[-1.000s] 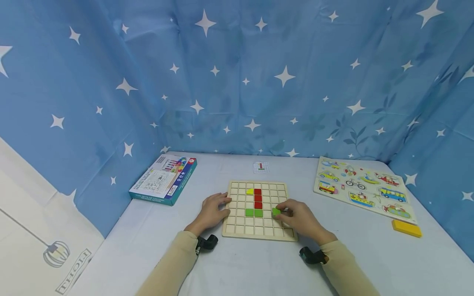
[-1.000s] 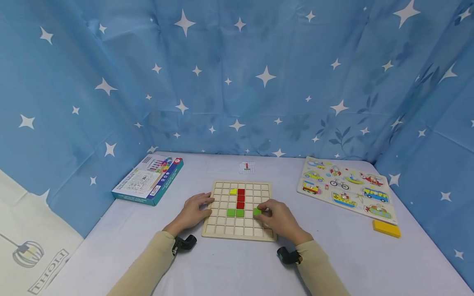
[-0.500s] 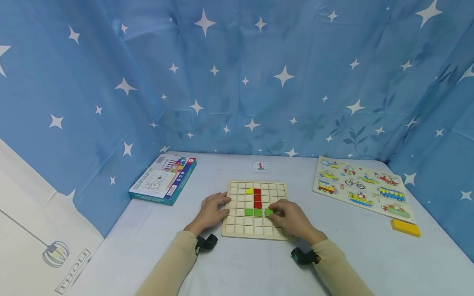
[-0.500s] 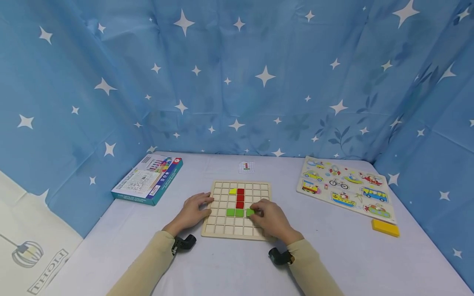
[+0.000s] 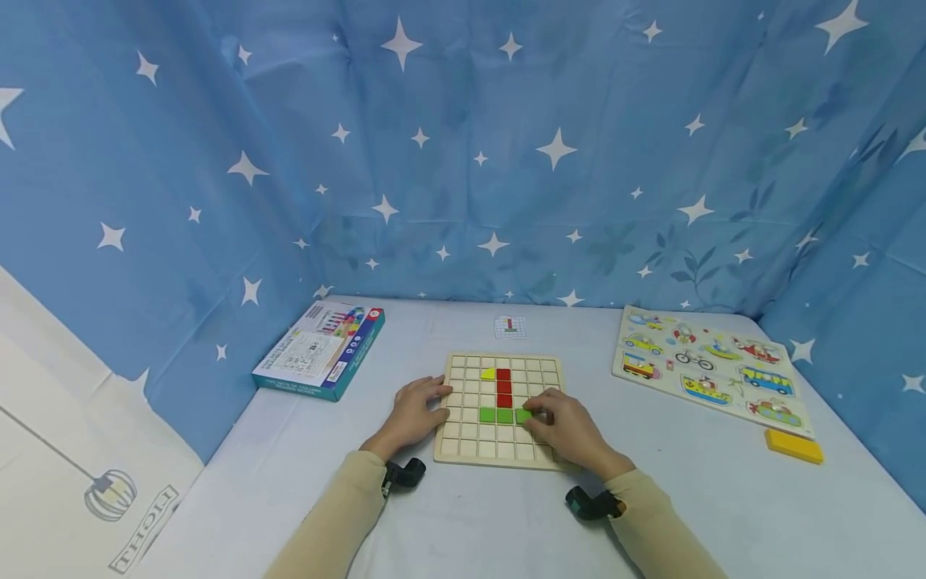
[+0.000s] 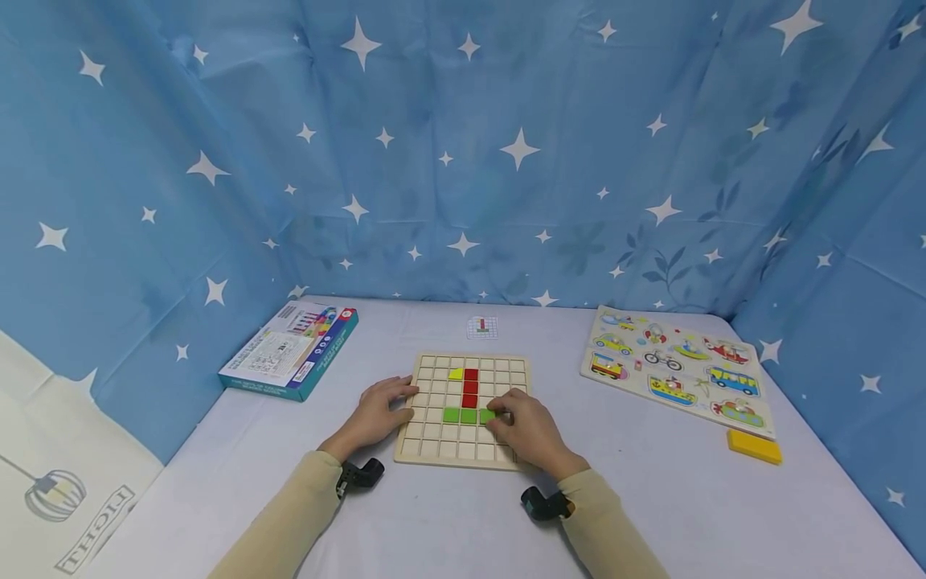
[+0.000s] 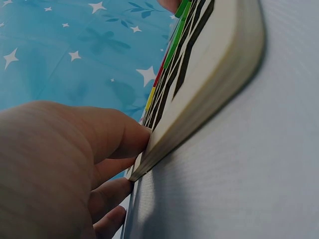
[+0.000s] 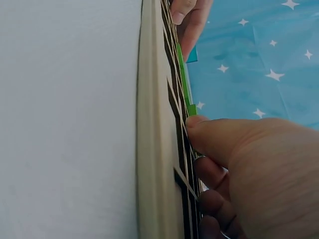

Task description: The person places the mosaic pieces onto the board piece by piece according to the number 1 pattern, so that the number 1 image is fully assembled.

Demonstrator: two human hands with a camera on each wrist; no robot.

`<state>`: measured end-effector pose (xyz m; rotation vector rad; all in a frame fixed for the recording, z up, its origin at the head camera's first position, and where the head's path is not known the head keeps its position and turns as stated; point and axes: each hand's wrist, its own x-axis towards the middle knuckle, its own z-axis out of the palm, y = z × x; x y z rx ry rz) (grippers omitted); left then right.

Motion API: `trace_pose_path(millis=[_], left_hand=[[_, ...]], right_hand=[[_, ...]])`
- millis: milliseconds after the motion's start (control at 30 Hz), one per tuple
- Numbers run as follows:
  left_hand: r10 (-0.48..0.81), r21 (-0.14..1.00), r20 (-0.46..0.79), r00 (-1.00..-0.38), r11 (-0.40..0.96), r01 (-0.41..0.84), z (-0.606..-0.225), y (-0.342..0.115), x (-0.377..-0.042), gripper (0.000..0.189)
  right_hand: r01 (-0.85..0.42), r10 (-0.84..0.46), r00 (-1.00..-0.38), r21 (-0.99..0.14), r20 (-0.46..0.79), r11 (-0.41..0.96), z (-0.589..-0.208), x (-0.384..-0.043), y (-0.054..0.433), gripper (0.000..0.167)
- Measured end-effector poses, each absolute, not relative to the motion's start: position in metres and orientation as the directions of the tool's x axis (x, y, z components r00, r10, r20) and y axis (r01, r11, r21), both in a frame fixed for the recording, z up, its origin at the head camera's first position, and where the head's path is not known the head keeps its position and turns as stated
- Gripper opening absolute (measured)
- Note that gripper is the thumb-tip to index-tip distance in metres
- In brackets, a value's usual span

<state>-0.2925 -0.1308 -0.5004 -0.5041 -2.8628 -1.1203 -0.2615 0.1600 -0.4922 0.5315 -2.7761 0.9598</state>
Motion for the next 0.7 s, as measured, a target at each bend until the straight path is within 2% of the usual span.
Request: trace_pose_path(millis=[700], left_hand=[[0.286, 0.659, 0.151, -0.946, 0.684, 0.312, -0.5025, -0.1306, -0.2929, 0.040]], right_hand=[[-0.362, -0.263, -0.932, -0.583, 0.250, 0.727, -0.4959, -0.2619, 0.1590, 0.027]])
